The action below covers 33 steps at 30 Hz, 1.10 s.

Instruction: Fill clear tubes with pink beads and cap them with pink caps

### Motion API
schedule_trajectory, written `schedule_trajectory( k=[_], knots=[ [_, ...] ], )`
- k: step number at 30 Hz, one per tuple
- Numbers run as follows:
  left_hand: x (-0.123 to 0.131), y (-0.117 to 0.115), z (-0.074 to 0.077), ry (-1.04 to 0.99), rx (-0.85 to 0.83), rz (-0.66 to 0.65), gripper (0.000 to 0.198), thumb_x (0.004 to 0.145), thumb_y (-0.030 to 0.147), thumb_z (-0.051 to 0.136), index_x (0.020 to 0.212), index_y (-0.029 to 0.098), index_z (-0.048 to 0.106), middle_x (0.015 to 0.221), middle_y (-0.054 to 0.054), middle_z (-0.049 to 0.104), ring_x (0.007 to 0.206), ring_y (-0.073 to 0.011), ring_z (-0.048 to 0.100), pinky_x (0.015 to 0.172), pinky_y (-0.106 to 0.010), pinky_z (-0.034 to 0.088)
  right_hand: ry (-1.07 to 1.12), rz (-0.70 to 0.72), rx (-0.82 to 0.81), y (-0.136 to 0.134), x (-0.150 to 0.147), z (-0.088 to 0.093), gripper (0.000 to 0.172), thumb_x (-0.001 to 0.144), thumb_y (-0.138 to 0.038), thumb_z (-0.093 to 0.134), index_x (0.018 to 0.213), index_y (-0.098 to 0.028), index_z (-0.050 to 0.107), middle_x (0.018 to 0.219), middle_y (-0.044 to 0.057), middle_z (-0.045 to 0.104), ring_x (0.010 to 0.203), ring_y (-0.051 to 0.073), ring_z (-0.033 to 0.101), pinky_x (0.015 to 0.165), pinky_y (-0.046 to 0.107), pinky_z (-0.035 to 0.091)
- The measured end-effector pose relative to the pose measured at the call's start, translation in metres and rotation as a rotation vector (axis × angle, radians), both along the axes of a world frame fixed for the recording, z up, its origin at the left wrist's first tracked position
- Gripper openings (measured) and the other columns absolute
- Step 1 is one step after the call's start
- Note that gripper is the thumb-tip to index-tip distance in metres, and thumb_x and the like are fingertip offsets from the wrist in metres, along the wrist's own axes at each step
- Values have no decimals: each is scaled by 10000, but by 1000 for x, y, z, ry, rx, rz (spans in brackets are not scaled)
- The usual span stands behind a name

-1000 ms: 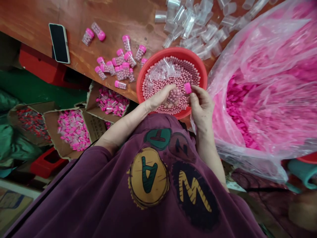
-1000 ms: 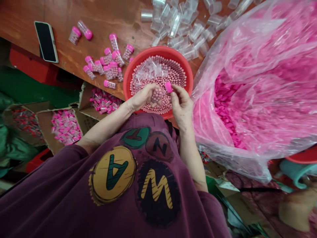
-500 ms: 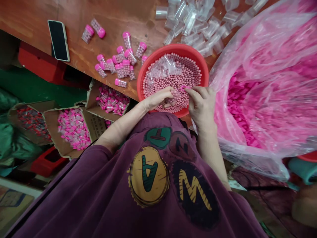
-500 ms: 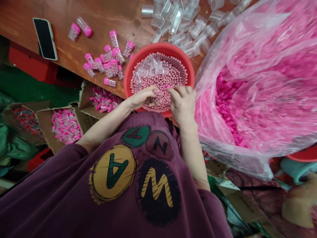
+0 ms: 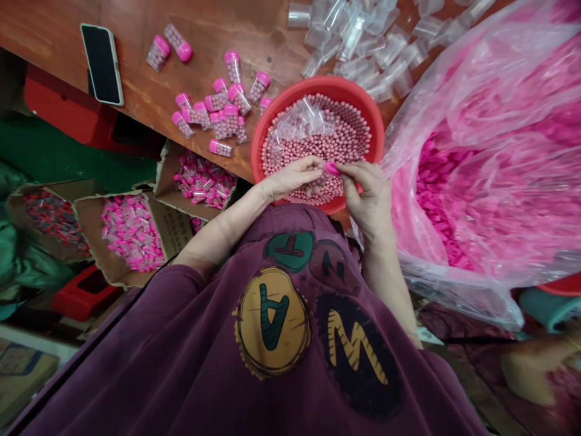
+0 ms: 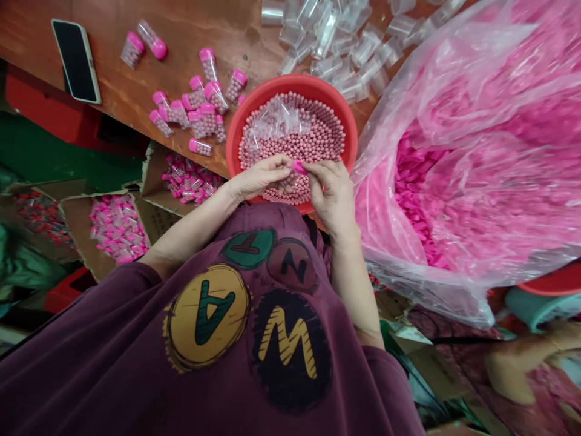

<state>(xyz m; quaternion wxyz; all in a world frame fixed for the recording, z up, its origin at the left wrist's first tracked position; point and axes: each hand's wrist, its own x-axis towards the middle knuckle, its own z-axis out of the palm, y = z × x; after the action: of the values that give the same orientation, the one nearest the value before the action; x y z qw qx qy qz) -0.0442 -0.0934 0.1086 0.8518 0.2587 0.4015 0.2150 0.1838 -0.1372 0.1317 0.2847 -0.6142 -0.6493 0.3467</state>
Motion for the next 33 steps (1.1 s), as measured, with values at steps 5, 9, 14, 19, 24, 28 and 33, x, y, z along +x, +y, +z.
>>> schedule_trajectory(
  k=[5, 9, 14, 19, 24, 28, 33],
  knots=[
    [-4, 2, 0, 24, -43, 9, 235, 1112, 356, 853, 1078, 202, 679, 919, 1, 757, 739, -92, 724, 695, -223, 539, -144, -38, 36, -1, 15, -13, 199, 1117, -376, 758, 1252, -337, 899, 1294, 81, 867, 1335, 385, 741, 1285, 716, 555],
    [-2, 2, -1, 5, -61, 30, 200, 1110, 340, 848, 1139, 189, 720, 999, -21, 779, 826, -116, 767, 785, -252, 583, -5, -154, 88, -2, 6, -13, 305, 1187, -489, 679, 1319, -318, 895, 1250, 91, 870, 1210, 330, 803, 1180, 625, 654],
    [12, -4, 1, 12, -66, 118, 229, 1082, 324, 874, 1196, 194, 724, 1030, -5, 795, 797, -96, 752, 717, -228, 519, 159, -226, 2, -3, -17, -12, 438, 1109, -710, 789, 1233, -305, 899, 1126, 58, 893, 1008, 263, 816, 1004, 493, 713],
    [20, -11, 1, 35, -47, 175, 201, 1088, 325, 865, 1179, 208, 729, 982, 13, 768, 748, -78, 693, 669, -216, 470, 233, -282, -56, -5, -18, -21, 507, 1077, -788, 792, 1126, -291, 880, 1067, 55, 877, 989, 262, 806, 946, 470, 700],
    [22, -18, -2, 96, -60, 194, 197, 1096, 345, 862, 1181, 216, 741, 947, 19, 741, 721, -75, 662, 709, -229, 508, 141, -168, 7, -5, -14, -20, 445, 1124, -721, 754, 1064, -294, 860, 1030, 70, 863, 935, 255, 770, 882, 470, 665],
    [26, -24, -1, 110, -57, 215, 182, 1110, 331, 840, 1238, 222, 770, 928, 20, 727, 709, -86, 636, 703, -240, 505, 141, -103, 79, -6, -16, -13, 313, 1145, -593, 749, 1073, -309, 860, 1073, 68, 851, 989, 270, 793, 893, 484, 671],
    [29, -29, 1, 84, -49, 291, 214, 1103, 390, 868, 1214, 230, 780, 962, 12, 737, 784, -96, 672, 714, -233, 520, 129, -98, 81, -15, -24, -3, 277, 1174, -516, 675, 1166, -301, 850, 1169, 82, 838, 1106, 268, 803, 1008, 494, 699]
  ],
)
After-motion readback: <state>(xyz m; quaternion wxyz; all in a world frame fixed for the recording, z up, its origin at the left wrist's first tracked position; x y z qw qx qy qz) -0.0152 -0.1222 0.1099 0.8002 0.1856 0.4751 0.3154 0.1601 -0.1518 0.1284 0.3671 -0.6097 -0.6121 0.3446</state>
